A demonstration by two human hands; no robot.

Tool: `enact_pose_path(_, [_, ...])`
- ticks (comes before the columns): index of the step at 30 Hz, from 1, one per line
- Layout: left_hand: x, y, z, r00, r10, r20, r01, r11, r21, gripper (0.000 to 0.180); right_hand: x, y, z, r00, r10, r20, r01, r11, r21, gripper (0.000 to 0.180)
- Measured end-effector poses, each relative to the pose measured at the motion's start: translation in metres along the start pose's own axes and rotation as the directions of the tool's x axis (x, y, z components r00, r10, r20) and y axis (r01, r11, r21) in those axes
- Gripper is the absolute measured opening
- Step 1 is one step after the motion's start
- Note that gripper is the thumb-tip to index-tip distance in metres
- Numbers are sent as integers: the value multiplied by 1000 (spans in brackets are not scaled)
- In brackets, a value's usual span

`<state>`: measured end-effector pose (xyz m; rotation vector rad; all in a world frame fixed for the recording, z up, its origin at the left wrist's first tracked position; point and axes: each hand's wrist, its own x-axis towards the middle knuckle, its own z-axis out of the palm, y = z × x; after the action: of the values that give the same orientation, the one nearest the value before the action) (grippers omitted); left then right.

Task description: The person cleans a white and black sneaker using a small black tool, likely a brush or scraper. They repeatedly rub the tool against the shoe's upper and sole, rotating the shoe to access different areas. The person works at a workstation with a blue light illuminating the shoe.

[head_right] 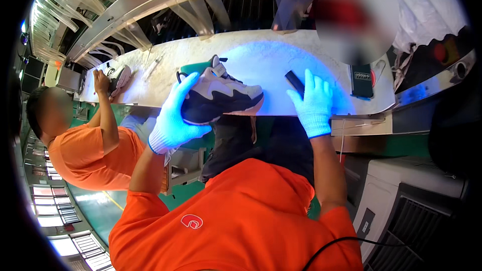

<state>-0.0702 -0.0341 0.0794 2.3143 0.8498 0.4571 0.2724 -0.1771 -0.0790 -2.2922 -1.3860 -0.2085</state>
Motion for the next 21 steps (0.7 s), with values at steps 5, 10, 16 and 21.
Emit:
enact_pose_path(5, [0, -11, -2, 986, -169, 2, 169, 981, -95, 123, 10, -11, 3, 996, 30, 82, -57, 933, 356, 58])
enact_pose_path(10, [3, -9, -10, 976, -214, 39, 213, 976, 37, 123, 37, -88, -25, 914, 26, 406, -360, -411, 837, 26])
enact_pose_path(16, [5, 1, -2, 987, -163, -10, 163, 986, 25, 121, 78, -161, -16, 933, 14, 359, -259, -667, 699, 21])
enact_pose_path(21, [6, -2, 8, 983, -178, -54, 178, 984, 1, 119, 92, -179, -6, 894, 36, 446, -246, -794, 557, 39])
